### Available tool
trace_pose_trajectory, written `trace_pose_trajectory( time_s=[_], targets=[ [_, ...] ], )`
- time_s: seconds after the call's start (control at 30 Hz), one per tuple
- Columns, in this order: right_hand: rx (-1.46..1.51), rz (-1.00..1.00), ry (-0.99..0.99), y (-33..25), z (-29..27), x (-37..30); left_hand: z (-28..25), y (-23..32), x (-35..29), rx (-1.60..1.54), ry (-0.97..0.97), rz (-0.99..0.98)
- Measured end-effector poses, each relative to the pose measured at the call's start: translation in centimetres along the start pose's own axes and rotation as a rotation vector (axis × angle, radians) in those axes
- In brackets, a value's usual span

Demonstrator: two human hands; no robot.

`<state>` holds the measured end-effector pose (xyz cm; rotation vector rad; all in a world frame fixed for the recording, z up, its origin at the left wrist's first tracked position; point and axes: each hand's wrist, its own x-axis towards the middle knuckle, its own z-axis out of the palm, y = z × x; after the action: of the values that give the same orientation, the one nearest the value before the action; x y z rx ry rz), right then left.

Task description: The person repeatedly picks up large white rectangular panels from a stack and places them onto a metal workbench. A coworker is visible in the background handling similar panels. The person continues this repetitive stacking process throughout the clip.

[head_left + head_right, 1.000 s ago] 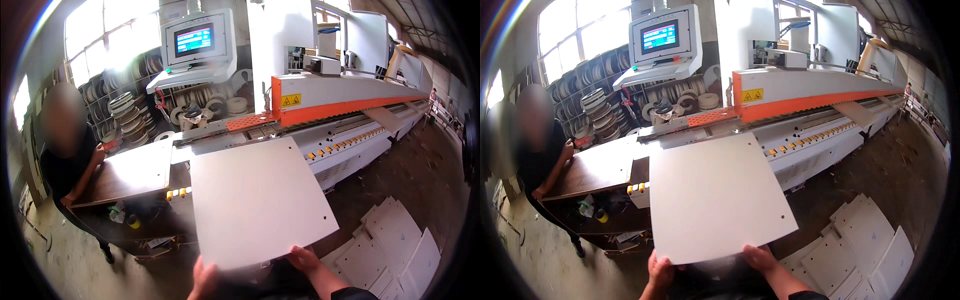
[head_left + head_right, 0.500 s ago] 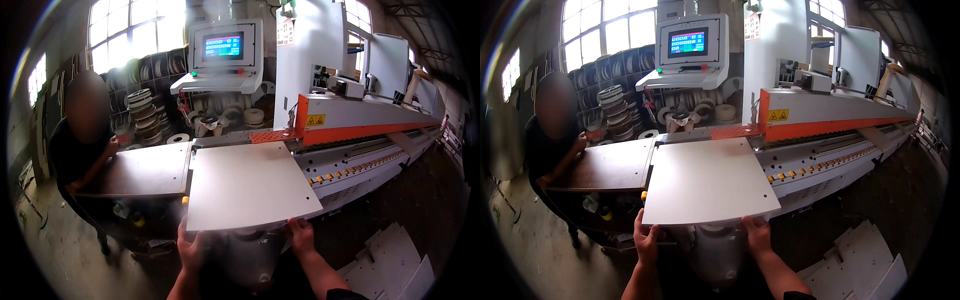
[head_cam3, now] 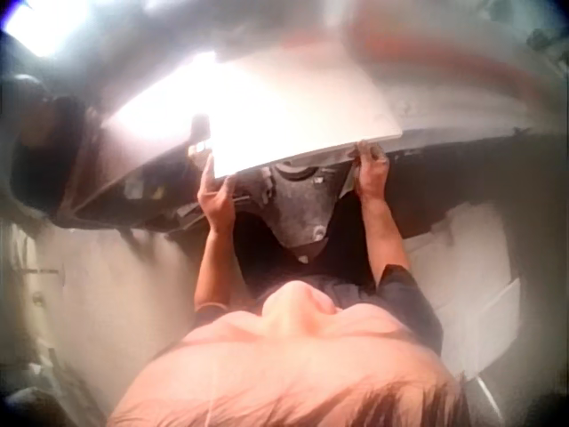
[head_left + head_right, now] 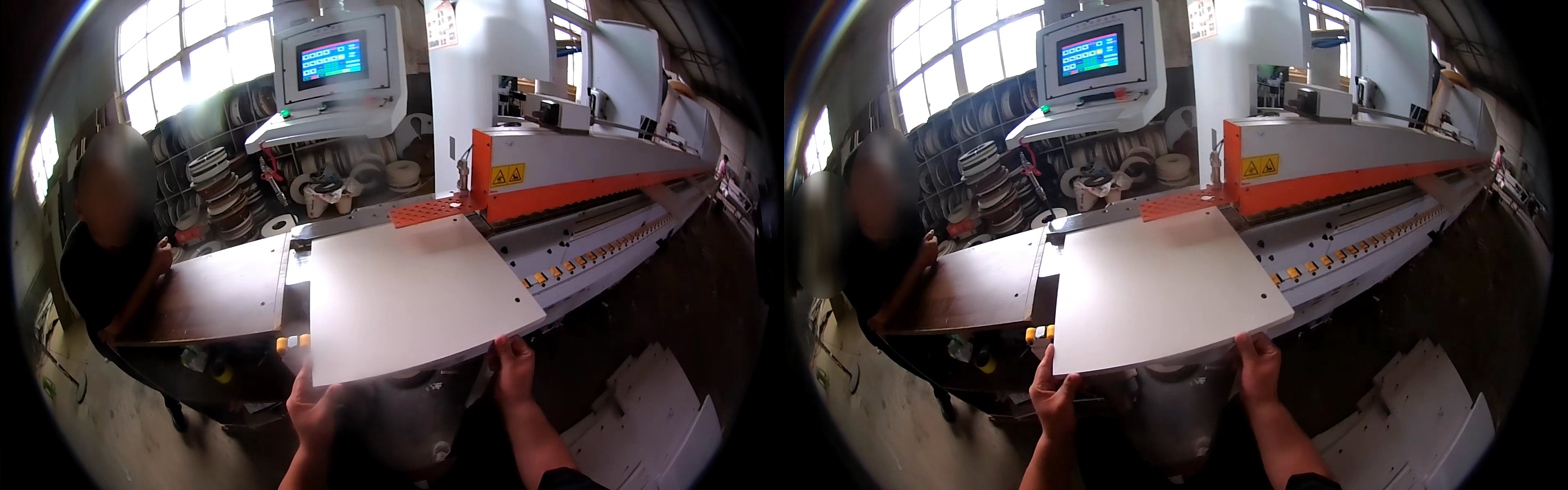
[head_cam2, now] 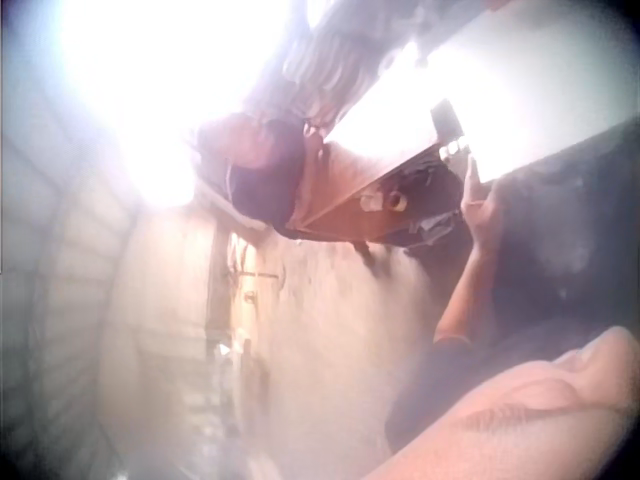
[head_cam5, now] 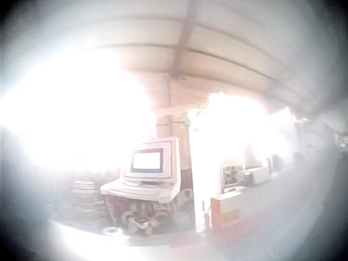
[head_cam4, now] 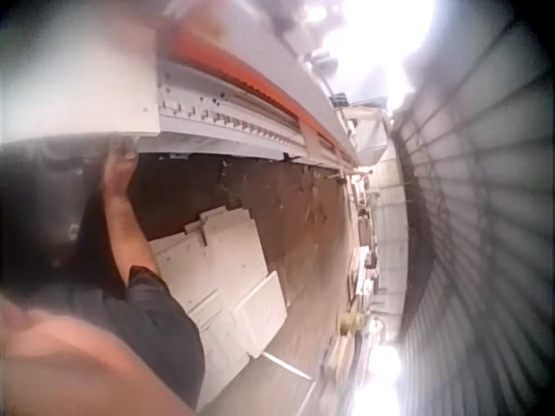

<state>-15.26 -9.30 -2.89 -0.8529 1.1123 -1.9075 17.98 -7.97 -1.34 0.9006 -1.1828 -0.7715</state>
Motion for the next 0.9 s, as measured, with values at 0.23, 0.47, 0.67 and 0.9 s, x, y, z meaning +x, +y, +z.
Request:
trace_pose_trajectory(
  time_s=[0.23, 0.47, 0.67, 0.9],
  targets=[
    [0.023, 0.045, 0.252, -1.5, -4.5, 2.3, 7.3, 0.9, 0.1, -0.137, -0.125, -0.070],
    [-0.348, 0.260, 0.161, 1.2, -11.8, -1.9, 11.0, 0.0, -0.3, -0.078, -0.227, -0.145],
    [-0.388, 0.337, 0.469, 2.2, -26.7, -7.8, 15.3, -1.5, -2.7, -0.029, -0.346, -0.105],
    [-0.270, 0.315, 0.963, 2.3, -50.3, -11.7, 7.4, -18.3, -14.6, 0.205, -0.600, -0.463]
  ],
)
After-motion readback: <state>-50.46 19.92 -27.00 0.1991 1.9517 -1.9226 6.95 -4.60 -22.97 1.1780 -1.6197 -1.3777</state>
